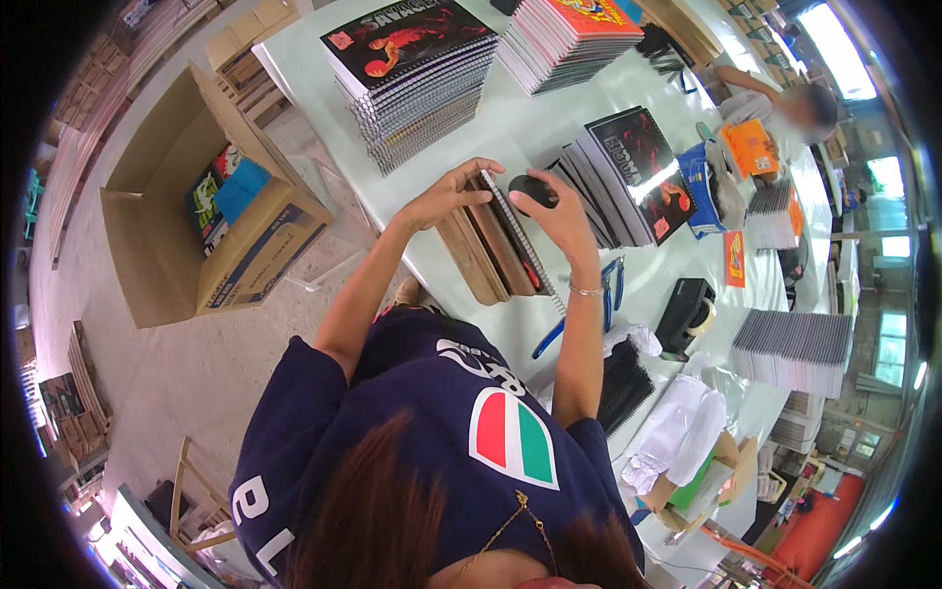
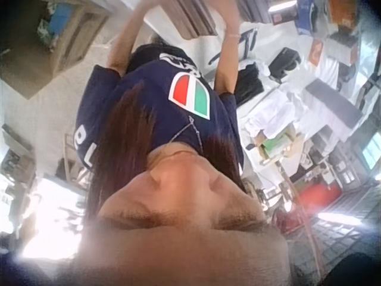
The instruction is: The person binds notebooks by threading a plastic spiral through the punched holes of the paper and covers by hand.
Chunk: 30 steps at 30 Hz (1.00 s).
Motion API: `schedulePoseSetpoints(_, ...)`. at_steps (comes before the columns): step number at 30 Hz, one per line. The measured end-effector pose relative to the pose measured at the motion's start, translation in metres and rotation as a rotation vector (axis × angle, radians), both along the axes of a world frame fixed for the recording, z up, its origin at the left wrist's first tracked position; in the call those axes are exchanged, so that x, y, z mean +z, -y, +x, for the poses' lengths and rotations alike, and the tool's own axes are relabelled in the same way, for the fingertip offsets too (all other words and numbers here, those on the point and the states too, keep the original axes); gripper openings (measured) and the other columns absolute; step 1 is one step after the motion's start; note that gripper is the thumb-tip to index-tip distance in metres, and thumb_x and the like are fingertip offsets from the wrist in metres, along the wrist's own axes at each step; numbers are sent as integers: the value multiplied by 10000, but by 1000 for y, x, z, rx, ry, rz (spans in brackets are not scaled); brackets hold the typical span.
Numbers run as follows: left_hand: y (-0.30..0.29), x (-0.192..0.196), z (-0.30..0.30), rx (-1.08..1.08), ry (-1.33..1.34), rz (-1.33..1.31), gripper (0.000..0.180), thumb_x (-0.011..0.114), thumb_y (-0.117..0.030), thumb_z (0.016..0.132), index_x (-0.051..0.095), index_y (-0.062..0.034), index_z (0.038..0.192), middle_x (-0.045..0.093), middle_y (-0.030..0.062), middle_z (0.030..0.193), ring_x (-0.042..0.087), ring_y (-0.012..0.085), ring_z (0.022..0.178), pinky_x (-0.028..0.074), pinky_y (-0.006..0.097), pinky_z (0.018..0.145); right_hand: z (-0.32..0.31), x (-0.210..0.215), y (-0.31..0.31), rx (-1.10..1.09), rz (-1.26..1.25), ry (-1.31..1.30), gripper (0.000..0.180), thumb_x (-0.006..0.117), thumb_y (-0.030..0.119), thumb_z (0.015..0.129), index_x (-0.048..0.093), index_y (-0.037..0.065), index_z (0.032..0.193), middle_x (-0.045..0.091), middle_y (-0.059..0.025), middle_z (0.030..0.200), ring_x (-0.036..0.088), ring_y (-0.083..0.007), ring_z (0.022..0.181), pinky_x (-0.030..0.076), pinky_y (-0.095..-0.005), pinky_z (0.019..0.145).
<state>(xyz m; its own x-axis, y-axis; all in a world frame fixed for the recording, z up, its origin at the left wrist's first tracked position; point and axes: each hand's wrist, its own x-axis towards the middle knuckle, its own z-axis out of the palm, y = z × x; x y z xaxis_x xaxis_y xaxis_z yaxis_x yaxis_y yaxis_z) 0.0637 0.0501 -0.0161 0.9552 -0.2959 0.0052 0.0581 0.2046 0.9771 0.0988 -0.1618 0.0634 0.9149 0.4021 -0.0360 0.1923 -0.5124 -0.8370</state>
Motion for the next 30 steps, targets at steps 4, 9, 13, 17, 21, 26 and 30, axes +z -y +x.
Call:
schedulePoseSetpoints(4, -1, -7, 2, -25, -19, -12, 452, 654, -171, 902, 480, -130, 1318, 479, 14, 1161, 479, 138, 1096, 394, 303, 977, 4, 7, 3, 170, 272, -379, 527, 777, 349, 778, 654, 86, 1218, 674, -82, 1017, 601, -159, 882, 475, -288, 819)
schedulePoseSetpoints(9, -2, -2, 1, -3, -39, 7, 477, 662, -151, 893, 465, -119, 1326, 515, 18, 1190, 502, 141, 1078, 399, 305, 973, 13, 9, -1, 233, 238, -380, 532, 784, 339, 778, 652, 116, 1243, 672, -56, 1028, 574, -137, 849, 465, -270, 816)
schedulePoseSetpoints(13, 1, 0, 0, 18, -11, -120, 504, 670, -140, 883, 451, -121, 1337, 509, 13, 1206, 495, 133, 1088, 401, 294, 961, 22, 9, -15, 193, 31, -252, 554, 785, 370, 768, 651, 92, 1228, 680, -64, 1006, 582, -150, 868, 470, -282, 818)
schedulePoseSetpoints(17, 2, -2, -2, 38, -4, -34, 528, 672, -111, 874, 437, -119, 1346, 509, 26, 1192, 497, 141, 1098, 398, 293, 978, 20, 0, -17, 159, 61, -221, 553, 761, 396, 795, 642, 104, 1249, 656, -91, 1036, 590, -157, 899, 457, -290, 851)
schedulePoseSetpoints(21, 5, -1, 0, 37, -28, -51, 461, 674, -94, 878, 476, -94, 1294, 529, 12, 1093, 506, 118, 1037, 413, 268, 934, 30, -36, 4, 76, -34, -98, 640, 752, 416, 778, 607, 14, 1255, 667, -161, 1141, 626, -281, 1063, 463, -345, 933)
schedulePoseSetpoints(26, 24, -20, -11, 339, 59, 121, 270, 702, -52, 854, 556, -49, 1082, 577, 7, 1000, 535, 97, 945, 439, 263, 861, 9, -84, 100, -136, -50, -33, 642, 700, 378, 850, 525, -4, 1335, 558, -195, 1337, 553, -305, 1211, 416, -375, 1019)
schedulePoseSetpoints(30, 51, -17, -54, 430, -55, 2, 280, 714, -32, 828, 543, -43, 1050, 606, 32, 954, 555, 121, 913, 451, 277, 854, -77, -106, 159, -454, -47, -185, 475, 673, 330, 882, 591, 41, 1250, 627, -182, 1140, 576, -279, 1057, 432, -409, 911)
